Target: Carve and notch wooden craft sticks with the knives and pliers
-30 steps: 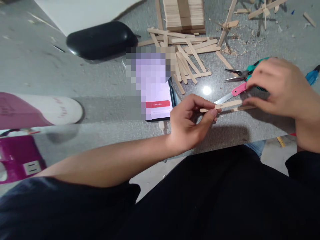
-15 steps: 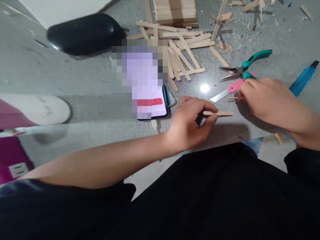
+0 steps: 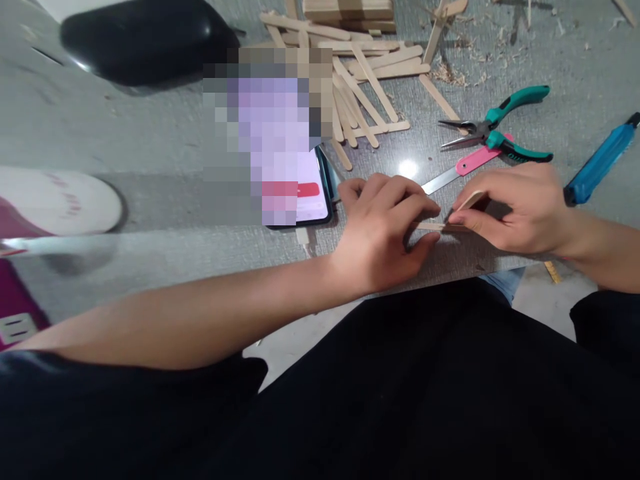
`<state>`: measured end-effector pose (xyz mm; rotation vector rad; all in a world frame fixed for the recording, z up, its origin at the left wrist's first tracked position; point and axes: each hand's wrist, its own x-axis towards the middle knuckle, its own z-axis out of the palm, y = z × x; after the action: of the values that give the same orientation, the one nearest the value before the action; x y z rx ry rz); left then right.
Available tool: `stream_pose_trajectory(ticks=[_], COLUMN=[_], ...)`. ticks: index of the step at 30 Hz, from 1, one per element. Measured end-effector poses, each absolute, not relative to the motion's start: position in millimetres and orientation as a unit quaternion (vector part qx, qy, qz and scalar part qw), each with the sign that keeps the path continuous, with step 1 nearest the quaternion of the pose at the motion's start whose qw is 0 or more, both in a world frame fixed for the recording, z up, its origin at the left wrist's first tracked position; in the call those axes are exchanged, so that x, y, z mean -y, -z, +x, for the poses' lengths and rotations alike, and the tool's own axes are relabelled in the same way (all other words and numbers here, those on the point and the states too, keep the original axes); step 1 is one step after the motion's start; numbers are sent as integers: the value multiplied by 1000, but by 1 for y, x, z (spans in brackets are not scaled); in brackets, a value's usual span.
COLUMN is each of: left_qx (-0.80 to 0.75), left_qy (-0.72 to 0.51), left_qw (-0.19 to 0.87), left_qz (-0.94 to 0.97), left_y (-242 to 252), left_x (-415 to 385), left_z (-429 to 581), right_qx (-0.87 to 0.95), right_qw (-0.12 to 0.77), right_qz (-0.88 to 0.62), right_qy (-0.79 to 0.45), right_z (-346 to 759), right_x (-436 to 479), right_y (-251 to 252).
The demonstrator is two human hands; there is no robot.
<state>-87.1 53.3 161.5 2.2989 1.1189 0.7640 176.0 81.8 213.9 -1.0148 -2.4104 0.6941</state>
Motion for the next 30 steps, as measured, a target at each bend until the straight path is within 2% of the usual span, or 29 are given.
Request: stream_pose_trajectory(ticks=[6,11,18,24,30], left_qx=[-407,-402,-419,-309,-198], left_qy=[-298,-313,-339,-401,-526], left_qw=[236,220,239,286,205], left_qz=[830,832,807,814,801], left_y=[-158,-155,-157,-153,-144], left_x=[-52,-52,-56,-70,-81], left_z=[-85,-85,-83,-88,-76], right_qx=[883,899,917,923,934], right_qw=[180,220,211,238,76], right_qz=[-345,-295,-264,-246,-298], right_qy=[-264,-238,-214,-178,-184], right_z=[174,176,175,173,172], right_x=[-83,-84,-86,-91,-89], right_y=[-202,-199,-200,-195,-204])
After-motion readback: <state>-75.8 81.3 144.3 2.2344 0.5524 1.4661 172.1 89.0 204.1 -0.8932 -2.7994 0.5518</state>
